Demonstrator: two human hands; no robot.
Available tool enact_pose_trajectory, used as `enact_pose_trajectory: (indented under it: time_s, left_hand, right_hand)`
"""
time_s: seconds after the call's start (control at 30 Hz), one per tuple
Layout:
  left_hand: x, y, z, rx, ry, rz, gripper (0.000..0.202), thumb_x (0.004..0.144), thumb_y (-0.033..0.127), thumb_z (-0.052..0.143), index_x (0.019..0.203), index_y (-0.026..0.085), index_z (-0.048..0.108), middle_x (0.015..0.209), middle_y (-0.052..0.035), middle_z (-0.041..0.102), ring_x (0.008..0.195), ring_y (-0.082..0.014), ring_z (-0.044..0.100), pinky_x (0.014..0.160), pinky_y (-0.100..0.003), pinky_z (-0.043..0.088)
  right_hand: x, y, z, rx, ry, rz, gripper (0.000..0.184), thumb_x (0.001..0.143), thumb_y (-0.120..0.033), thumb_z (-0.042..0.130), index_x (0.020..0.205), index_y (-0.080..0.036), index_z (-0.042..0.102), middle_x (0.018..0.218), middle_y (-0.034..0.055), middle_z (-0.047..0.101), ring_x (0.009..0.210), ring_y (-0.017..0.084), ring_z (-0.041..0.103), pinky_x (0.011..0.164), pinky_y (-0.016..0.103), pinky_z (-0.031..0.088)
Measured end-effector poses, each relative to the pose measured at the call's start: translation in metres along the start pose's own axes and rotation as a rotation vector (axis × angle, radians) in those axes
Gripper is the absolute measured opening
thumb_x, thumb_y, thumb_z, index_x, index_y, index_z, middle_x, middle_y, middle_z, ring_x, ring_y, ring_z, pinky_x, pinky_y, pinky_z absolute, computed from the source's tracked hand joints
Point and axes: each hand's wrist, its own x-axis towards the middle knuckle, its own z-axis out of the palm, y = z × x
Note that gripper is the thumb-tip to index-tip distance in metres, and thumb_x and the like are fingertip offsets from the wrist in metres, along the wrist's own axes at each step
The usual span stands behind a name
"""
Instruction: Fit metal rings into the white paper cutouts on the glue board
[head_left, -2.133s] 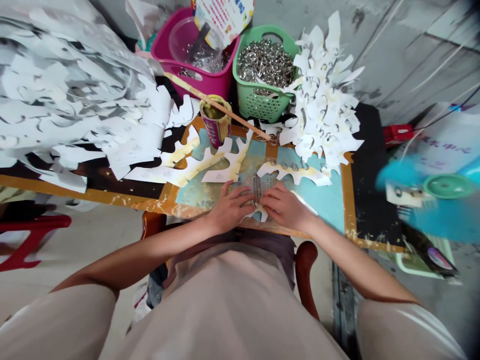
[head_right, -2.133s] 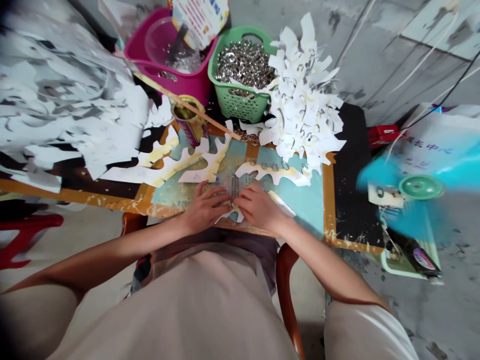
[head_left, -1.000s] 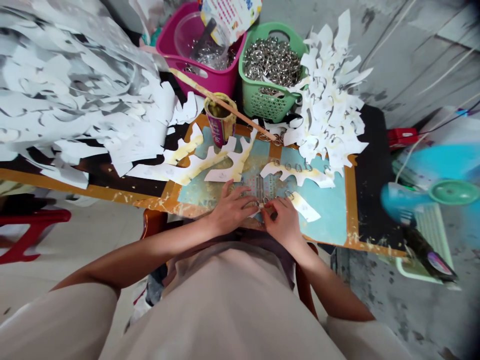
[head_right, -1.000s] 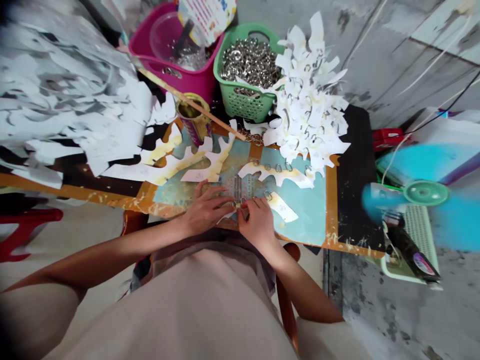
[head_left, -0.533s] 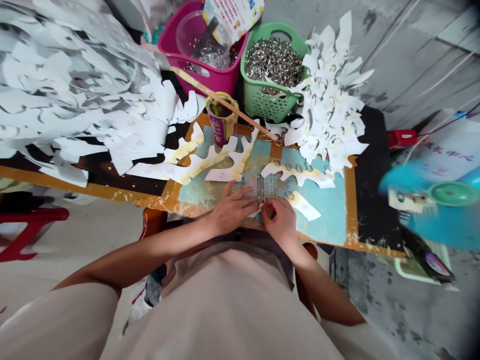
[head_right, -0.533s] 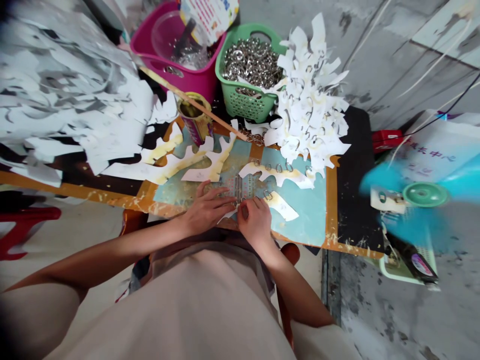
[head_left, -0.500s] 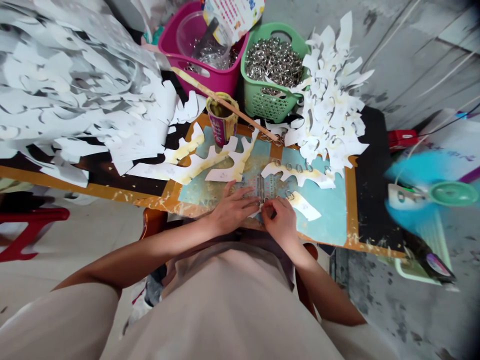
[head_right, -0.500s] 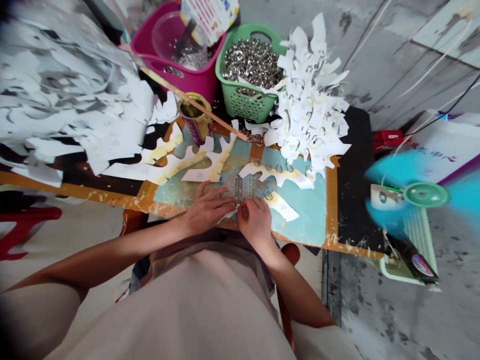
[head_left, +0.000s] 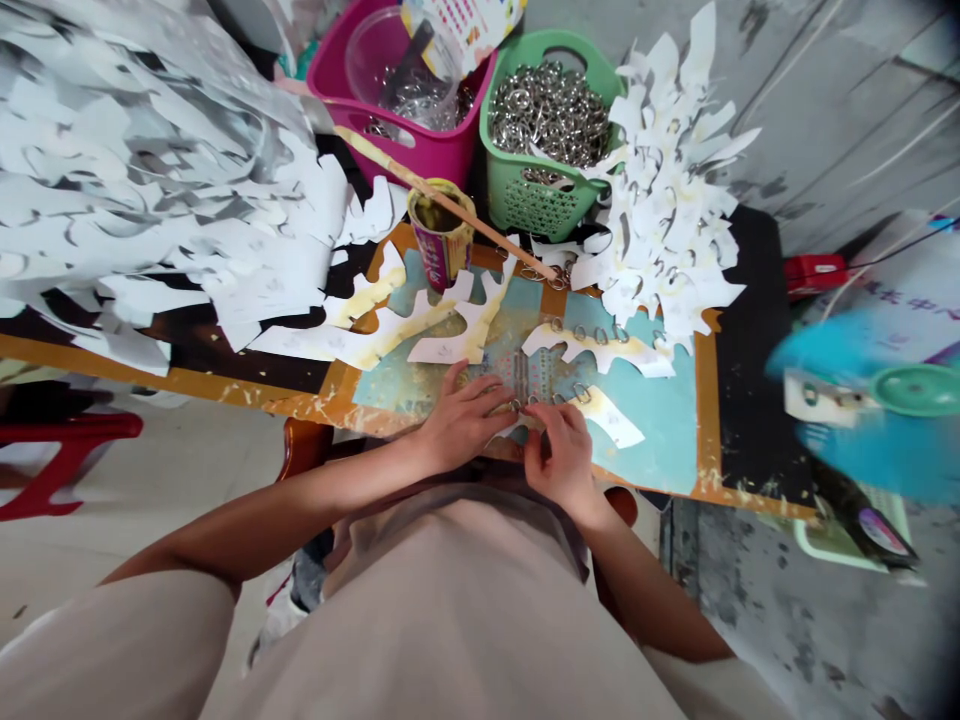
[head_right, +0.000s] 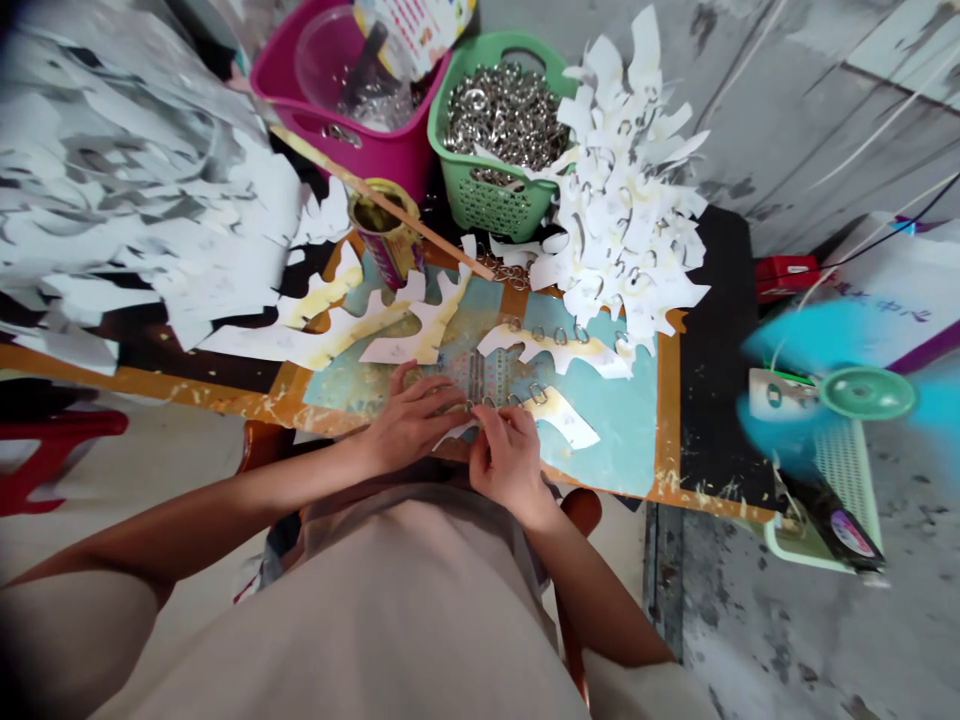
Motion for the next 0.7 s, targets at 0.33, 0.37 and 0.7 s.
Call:
enact_pose_trajectory:
  time_s: [0.33, 0.37, 0.7]
  left_hand:
    - [0.0012, 0.0011, -0.0001, -0.027, 0.002, -0.022, 0.016, 0.094, 0.019, 0.056, 0.097, 0.026, 0.071, 0.105, 0.0009, 0.075, 0.111, -0.0238, 0.061, 0.117, -0.056, 0.015]
    - [0.0013, 0.0011, 0.0000, -0.028, 0.007, -0.025, 0.016, 0.094, 0.019, 0.056, 0.096, 0.026, 0.071, 0.105, 0.0012, 0.075, 0.111, -0.0240, 0.061, 0.117, -0.056, 0.014]
    - [0.0001, 0.0008, -0.0010, -0.034, -0.039, -0.040, 0.018, 0.094, 0.019, 0.055, 0.096, 0.027, 0.071, 0.106, 0.0003, 0.075, 0.114, -0.0239, 0.059, 0.116, -0.056, 0.018]
  right_hand:
    - [-0.0057, 0.0033, 0.0005, -0.080, 0.003, -0.087, 0.046, 0.084, -0.010, 0.054, 0.129, -0.020, 0.052, 0.100, 0.0082, 0.074, 0.098, 0.027, 0.062, 0.085, 0.043, 0.049]
    - [-0.0056, 0.0029, 0.0012, -0.093, -0.012, -0.068, 0.046, 0.084, -0.010, 0.053, 0.129, -0.020, 0.051, 0.099, 0.0082, 0.074, 0.099, 0.027, 0.062, 0.086, 0.043, 0.048]
    - [-0.0050, 0.0000, 0.0058, -0.100, 0.076, -0.057, 0.054, 0.086, -0.011, 0.053, 0.138, -0.020, 0.042, 0.101, 0.0095, 0.074, 0.097, 0.028, 0.063, 0.083, 0.044, 0.049]
